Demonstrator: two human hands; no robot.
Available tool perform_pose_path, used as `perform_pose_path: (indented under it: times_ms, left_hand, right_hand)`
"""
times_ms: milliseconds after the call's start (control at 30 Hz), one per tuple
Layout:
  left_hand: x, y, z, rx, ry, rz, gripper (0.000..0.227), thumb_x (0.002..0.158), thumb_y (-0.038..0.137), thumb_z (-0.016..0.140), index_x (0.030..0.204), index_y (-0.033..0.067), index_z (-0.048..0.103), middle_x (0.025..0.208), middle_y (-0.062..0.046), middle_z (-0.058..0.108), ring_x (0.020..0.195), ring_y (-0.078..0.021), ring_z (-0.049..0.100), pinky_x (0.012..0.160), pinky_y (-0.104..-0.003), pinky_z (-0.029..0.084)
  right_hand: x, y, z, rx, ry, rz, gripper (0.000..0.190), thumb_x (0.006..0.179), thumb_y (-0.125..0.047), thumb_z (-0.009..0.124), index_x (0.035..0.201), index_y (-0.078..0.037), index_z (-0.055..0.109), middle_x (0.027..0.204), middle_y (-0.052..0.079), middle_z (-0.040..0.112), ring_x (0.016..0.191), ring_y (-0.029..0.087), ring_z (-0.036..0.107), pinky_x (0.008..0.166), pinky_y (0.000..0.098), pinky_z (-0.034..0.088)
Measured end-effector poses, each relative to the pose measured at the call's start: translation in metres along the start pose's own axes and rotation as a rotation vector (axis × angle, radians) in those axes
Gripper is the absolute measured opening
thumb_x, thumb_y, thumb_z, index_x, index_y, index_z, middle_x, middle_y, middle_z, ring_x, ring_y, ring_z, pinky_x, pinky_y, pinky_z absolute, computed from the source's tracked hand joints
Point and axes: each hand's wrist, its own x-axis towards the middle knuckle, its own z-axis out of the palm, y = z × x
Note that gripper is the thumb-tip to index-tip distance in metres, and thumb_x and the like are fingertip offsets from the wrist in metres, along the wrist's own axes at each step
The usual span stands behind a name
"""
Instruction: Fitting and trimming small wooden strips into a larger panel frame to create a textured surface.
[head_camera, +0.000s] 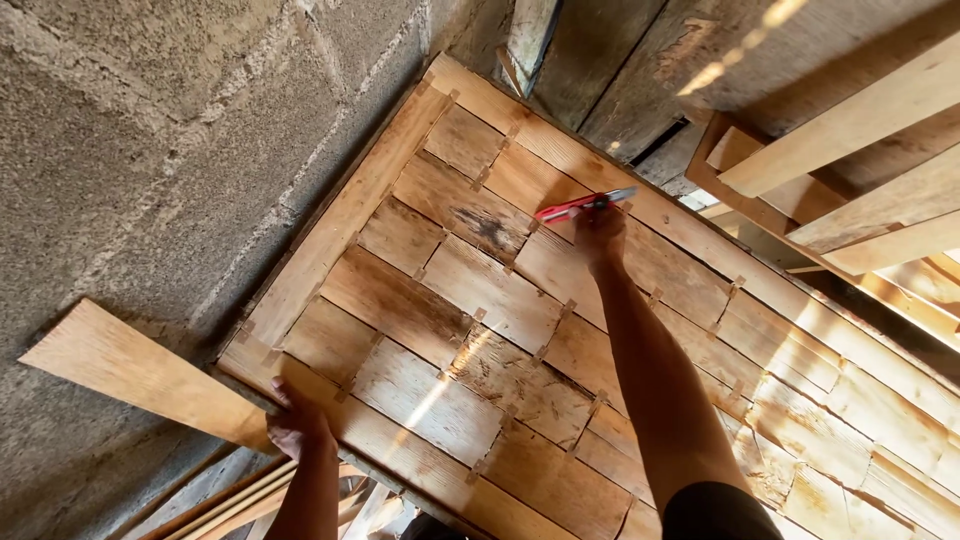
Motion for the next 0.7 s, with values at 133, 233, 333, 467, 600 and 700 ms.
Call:
perform_pose_path:
  times_ms: [133,233,333,467,600,700]
  left_hand:
    - [0.007,-0.006,0.005,0.048,0.015,-0.041,0.104,0.1,0.082,0.039,0.103,-0.0193,0.066,0.104,-0.043,0.065,0.101,-0.0548,0.065,0.088,-0.061,0.05]
    - [0.012,-0.016,0.011,0.031,0.031,-0.006,0.105,0.1,0.082,0.04,0.103,-0.0201,0.065,0.103,-0.043,0.064,0.1,-0.0552,0.065,0.087,-0.061,0.05]
    - [0.01,-0.014,0.012,0.044,0.05,-0.016,0.107,0.103,0.083,0.04,0.103,-0.0214,0.064,0.102,-0.044,0.064,0.1,-0.0556,0.064,0.087,-0.06,0.051]
    - [0.008,-0.008,0.007,0.03,0.018,-0.008,0.103,0.1,0.081,0.038,0.103,-0.0181,0.066,0.102,-0.042,0.066,0.1,-0.0553,0.065,0.087,-0.061,0.05]
    - [0.014,-0.018,0.014,0.043,0.037,0.003,0.104,0.1,0.082,0.038,0.101,-0.0182,0.067,0.1,-0.042,0.066,0.098,-0.0546,0.066,0.085,-0.061,0.051]
    - [0.013,-0.01,0.012,0.051,0.028,-0.019,0.105,0.101,0.082,0.037,0.1,-0.0185,0.067,0.1,-0.042,0.066,0.098,-0.0538,0.066,0.085,-0.06,0.052]
  right_hand:
    - [0.002,-0.004,-0.002,-0.077,-0.165,-0.038,0.023,0.089,-0.028,0.08,0.093,-0.006,0.072,0.081,0.012,0.074,0.078,0.026,0.069,0.074,0.0396,0.052]
    - [-0.002,-0.003,-0.006,-0.023,-0.009,0.047,0.019,0.098,-0.026,0.072,0.101,-0.008,0.072,0.082,0.013,0.071,0.075,0.026,0.069,0.07,0.04,0.053]
    - [-0.011,0.009,0.002,-0.046,0.045,-0.029,0.026,0.092,-0.026,0.079,0.1,-0.004,0.068,0.087,0.013,0.072,0.081,0.025,0.069,0.069,0.0387,0.054]
    - [-0.049,0.015,0.009,-0.087,-0.263,-0.073,0.023,0.099,-0.025,0.073,0.101,-0.003,0.067,0.084,0.016,0.069,0.077,0.027,0.067,0.068,0.0383,0.054]
    - [-0.06,0.031,0.023,-0.037,-0.138,-0.051,0.025,0.096,-0.025,0.077,0.094,-0.003,0.066,0.08,0.008,0.069,0.072,0.018,0.064,0.065,0.0344,0.05]
    - [-0.066,0.04,0.028,0.412,-0.234,0.046,0.023,0.093,-0.023,0.078,0.099,-0.004,0.065,0.08,0.0,0.059,0.07,0.01,0.053,0.059,0.031,0.045]
